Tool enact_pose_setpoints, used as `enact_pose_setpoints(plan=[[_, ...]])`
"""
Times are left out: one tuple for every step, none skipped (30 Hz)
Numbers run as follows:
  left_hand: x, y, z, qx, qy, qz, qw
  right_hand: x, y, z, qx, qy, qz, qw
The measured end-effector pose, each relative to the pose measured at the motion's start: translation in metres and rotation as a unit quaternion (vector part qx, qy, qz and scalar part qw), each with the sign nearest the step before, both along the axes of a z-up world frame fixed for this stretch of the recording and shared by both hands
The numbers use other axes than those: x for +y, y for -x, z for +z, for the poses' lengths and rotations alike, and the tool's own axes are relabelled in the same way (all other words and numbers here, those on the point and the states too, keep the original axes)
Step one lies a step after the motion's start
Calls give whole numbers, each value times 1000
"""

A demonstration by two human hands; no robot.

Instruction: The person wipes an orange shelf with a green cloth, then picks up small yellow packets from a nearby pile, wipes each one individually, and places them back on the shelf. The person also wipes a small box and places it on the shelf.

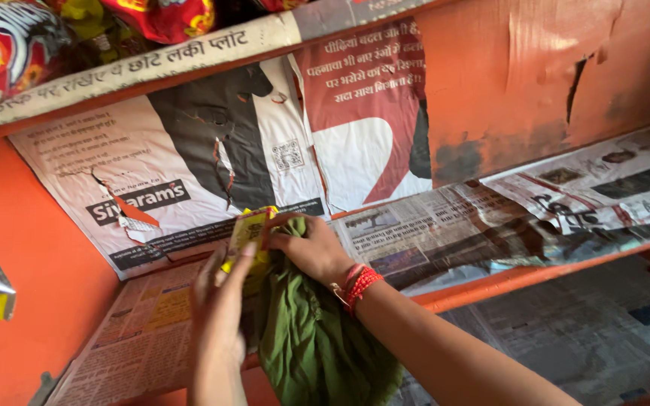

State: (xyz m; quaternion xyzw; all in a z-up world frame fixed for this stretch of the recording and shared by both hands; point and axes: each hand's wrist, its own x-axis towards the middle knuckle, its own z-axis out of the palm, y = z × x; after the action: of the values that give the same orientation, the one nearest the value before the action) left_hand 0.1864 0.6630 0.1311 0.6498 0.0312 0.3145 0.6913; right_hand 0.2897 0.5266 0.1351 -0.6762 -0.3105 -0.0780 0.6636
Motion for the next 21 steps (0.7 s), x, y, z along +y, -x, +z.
enact_pose_setpoints(plan=[[2,0,-2,9,51,-4,999,-2,3,-1,24,-1,26,999],[4,-4,-4,9,46,10,999,-3,6,0,47,-2,53,997],[5,-7,-5,9,41,23,999,-5,9,1,69,-3,80,994],[7,-10,-7,9,36,38,999,-6,12,1,45,10,99,994],[8,-13,-8,4,33,40,999,-8,15,1,21,23,119,992],[8,-15,-9,-1,32,41,999,-10,17,-1,-3,37,138,990],[7,-17,-10,-6,30,43,999,-11,18,-2,-37,46,123,991],[7,-17,-10,5,24,54,998,-12,18,-4,-72,55,107,990],[6,-17,-9,15,17,65,998,-13,18,-5,-106,63,91,988],[5,-15,-8,26,10,77,997,-12,17,-7,-106,71,70,989],[4,-12,-7,32,13,81,996,-11,16,-9,-105,79,48,990],[3,-10,-4,35,16,86,996,-10,14,-10,-106,87,26,990],[2,-8,-1,39,19,90,995,-10,13,-11,-104,87,26,990],[0,-6,1,42,19,91,995,-9,12,-12,-102,88,26,991],[-2,-5,3,45,19,91,995,-9,11,-12,-99,88,26,991],[-3,-4,5,48,20,92,994,-8,11,-12,-98,82,32,991],[-4,-3,6,49,16,92,994,-8,10,-12,-98,75,38,992],[-6,-3,6,51,14,93,994,-8,11,-12,-97,69,45,992],[-6,-2,6,53,11,94,994,-7,13,-11,-96,63,57,992],[-7,-2,6,50,3,96,994,-7,14,-10,-95,56,68,992],[-7,-3,5,46,-6,99,994,-8,16,-10,-94,49,79,991]])
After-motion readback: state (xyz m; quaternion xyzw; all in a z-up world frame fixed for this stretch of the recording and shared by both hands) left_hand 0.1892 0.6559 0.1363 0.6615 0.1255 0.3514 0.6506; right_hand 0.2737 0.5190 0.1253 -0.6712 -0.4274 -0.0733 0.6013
